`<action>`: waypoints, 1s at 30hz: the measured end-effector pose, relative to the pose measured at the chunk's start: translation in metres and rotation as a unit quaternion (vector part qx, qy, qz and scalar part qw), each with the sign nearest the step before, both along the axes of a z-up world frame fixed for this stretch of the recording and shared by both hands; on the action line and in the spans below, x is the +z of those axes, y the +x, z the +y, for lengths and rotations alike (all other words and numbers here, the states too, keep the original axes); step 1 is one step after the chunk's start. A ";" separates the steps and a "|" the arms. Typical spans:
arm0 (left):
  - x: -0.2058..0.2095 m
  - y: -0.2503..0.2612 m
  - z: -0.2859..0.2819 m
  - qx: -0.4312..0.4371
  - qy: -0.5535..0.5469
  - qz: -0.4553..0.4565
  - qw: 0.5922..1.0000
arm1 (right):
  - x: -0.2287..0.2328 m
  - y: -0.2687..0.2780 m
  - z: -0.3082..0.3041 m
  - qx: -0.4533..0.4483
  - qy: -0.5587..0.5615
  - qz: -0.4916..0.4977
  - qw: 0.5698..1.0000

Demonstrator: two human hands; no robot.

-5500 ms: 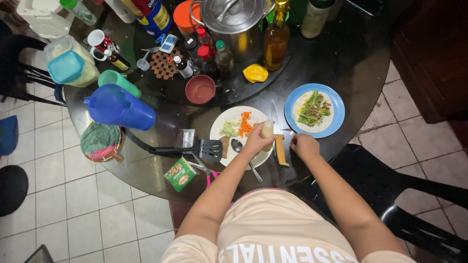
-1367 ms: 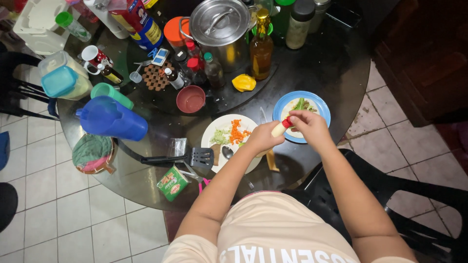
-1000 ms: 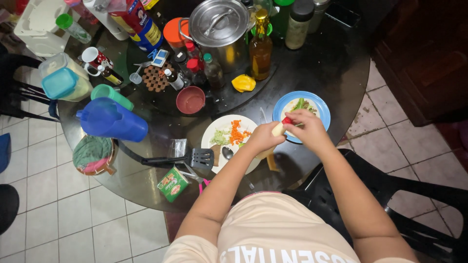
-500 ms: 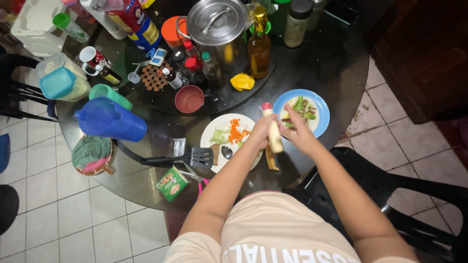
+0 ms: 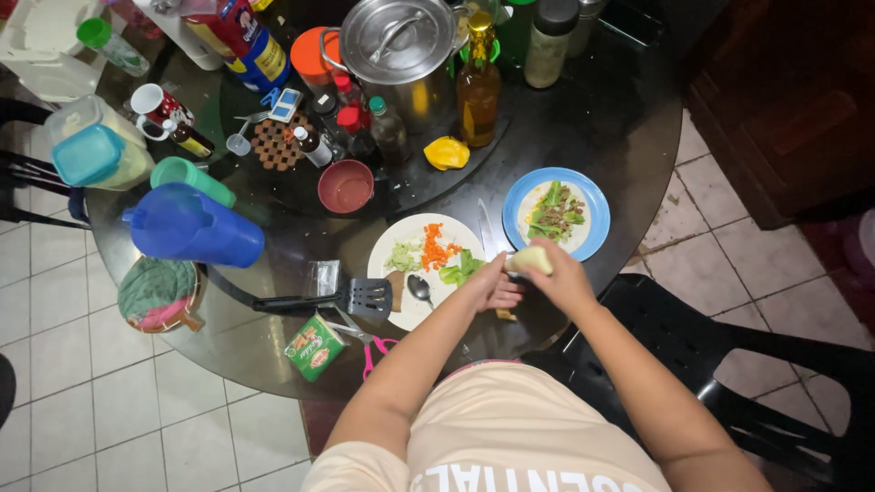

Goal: Assembling a taco by adding various chopped ingredients and sauce onto a tortilla.

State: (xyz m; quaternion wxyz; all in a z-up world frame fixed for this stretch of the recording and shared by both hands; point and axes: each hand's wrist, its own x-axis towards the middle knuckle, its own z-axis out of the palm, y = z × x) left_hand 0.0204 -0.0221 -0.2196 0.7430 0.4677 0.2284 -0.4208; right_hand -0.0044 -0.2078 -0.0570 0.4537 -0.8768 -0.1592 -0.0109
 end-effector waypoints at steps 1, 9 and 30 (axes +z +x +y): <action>-0.021 0.003 0.002 0.001 -0.001 -0.001 1.000 | -0.003 0.006 -0.004 0.001 -0.001 -0.001 1.000; 0.008 0.000 0.024 -0.012 0.402 -0.314 0.860 | -0.013 0.022 -0.015 -0.035 -0.051 0.019 0.998; -0.001 0.002 0.031 -0.013 0.423 -0.323 0.847 | 0.000 -0.009 0.016 0.028 -0.242 -0.053 0.969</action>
